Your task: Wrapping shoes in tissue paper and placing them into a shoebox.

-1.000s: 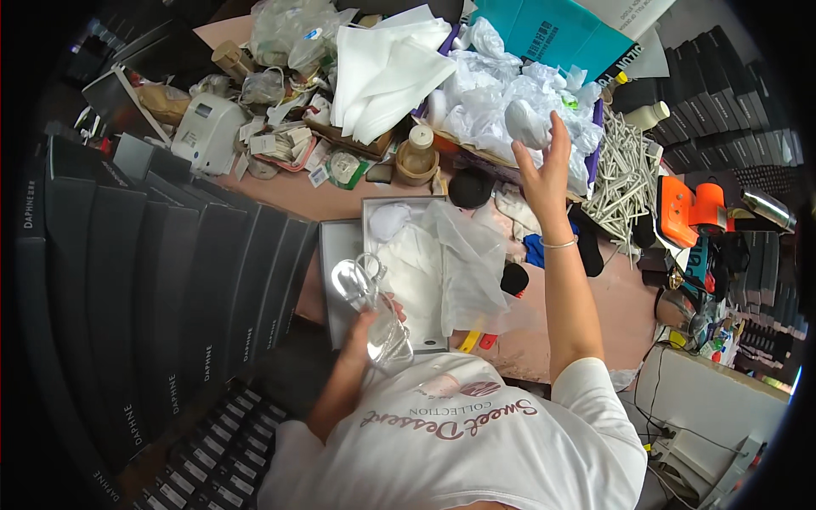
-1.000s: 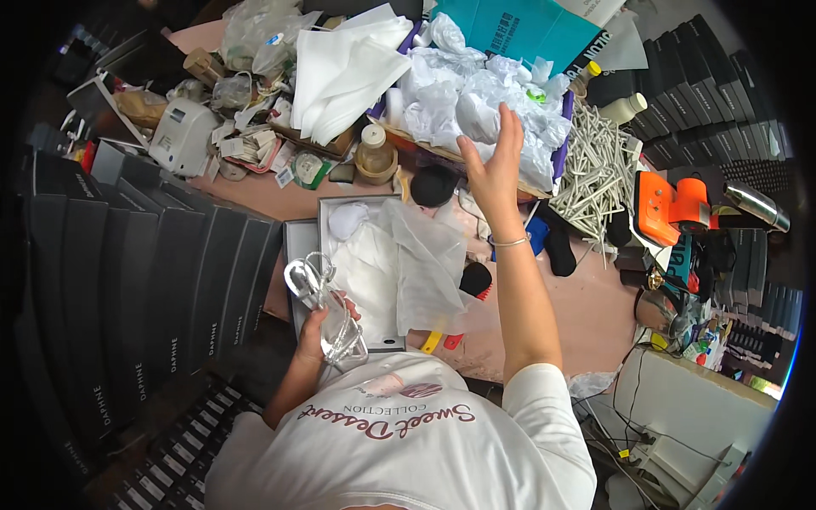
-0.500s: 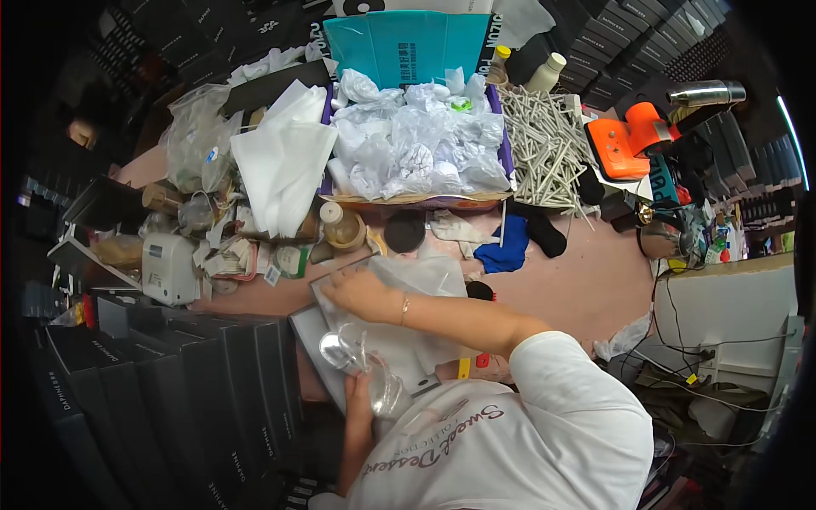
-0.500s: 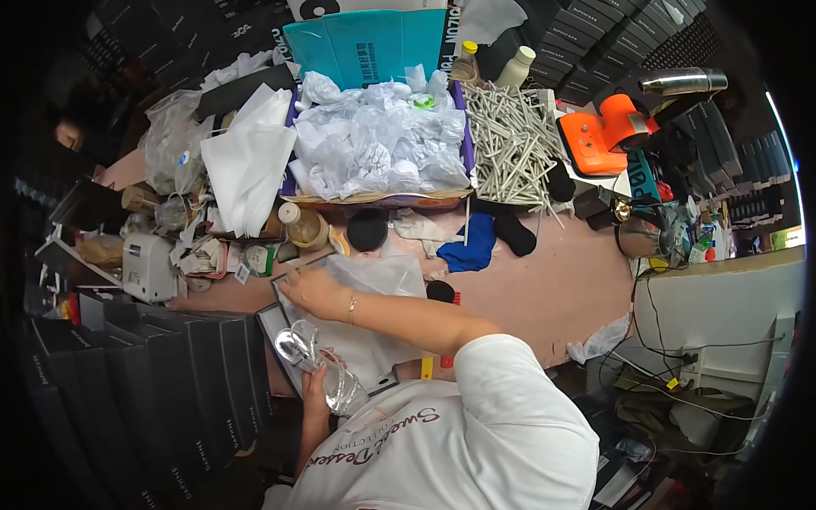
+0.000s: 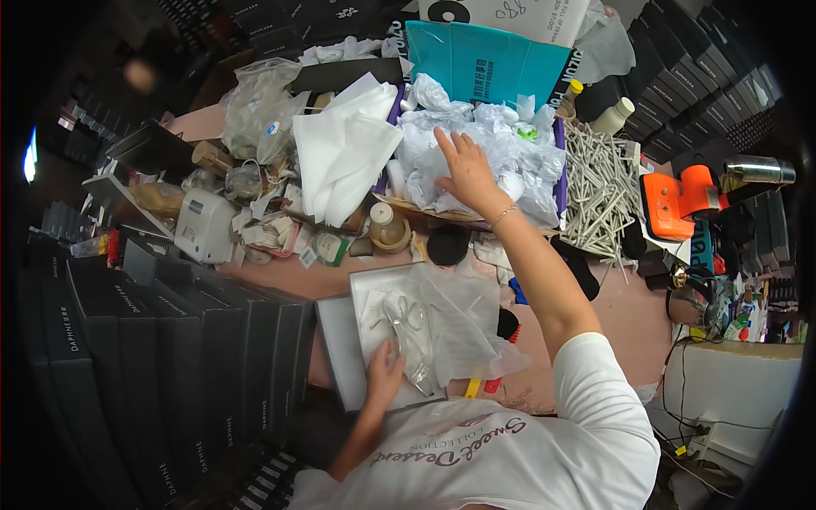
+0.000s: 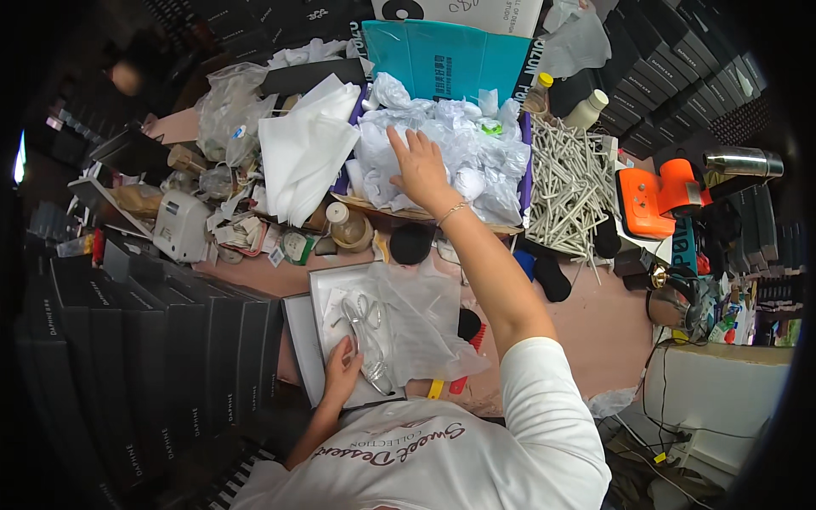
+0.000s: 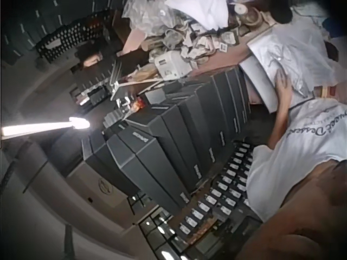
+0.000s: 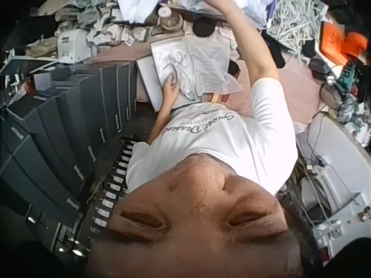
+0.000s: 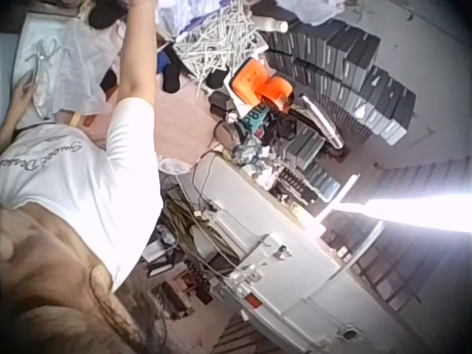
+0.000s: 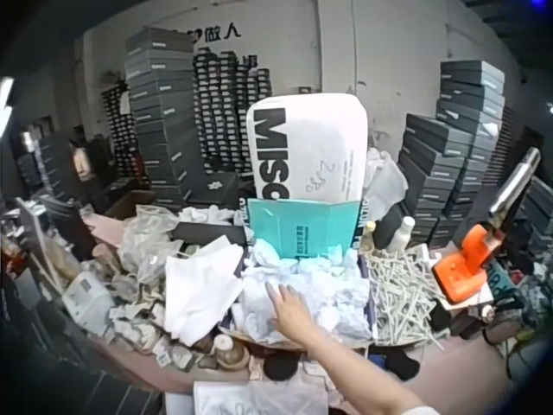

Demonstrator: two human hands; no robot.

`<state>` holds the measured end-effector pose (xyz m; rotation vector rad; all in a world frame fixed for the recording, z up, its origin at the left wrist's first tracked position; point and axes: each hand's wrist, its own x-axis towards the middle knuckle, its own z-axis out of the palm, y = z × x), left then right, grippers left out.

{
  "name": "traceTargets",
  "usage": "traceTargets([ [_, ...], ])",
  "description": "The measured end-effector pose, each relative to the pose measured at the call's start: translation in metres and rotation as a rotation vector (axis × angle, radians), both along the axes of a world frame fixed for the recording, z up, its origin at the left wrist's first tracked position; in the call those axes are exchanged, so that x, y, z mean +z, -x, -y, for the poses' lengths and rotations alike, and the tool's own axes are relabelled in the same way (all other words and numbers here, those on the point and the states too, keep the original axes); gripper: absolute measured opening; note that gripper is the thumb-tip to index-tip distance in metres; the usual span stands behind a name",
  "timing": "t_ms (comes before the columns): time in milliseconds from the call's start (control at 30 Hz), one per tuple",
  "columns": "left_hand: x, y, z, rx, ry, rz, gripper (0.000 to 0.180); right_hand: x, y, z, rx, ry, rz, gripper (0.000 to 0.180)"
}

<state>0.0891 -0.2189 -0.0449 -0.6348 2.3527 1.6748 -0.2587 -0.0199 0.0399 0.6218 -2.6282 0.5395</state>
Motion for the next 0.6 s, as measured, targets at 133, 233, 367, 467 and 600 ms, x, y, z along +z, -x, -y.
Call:
traceTargets([
  [133,0.062,0.004,-0.007,-0.142,0.295,-0.366,0.052,-0.014,0.015,0.008,0.017,0.026,-0.040,0.023],
  [233,0.083,0.028,0.000,-0.165,0.251,-0.474,0.055,0.043,0.010,-0.001,0.031,0.288,0.082,0.025],
  [367,0.132,0.116,-0.003,-0.189,0.340,-0.787,0.079,0.090,-0.025,-0.013,0.117,0.584,0.253,0.020],
  [467,0.144,0.175,-0.015,-0.272,-0.007,-0.702,0.077,0.104,-0.090,-0.005,0.329,0.757,0.550,0.014],
  [600,0.121,0.165,-0.027,-0.549,-0.595,-0.085,0.041,0.073,-0.151,-0.015,0.210,1.130,0.587,0.014],
])
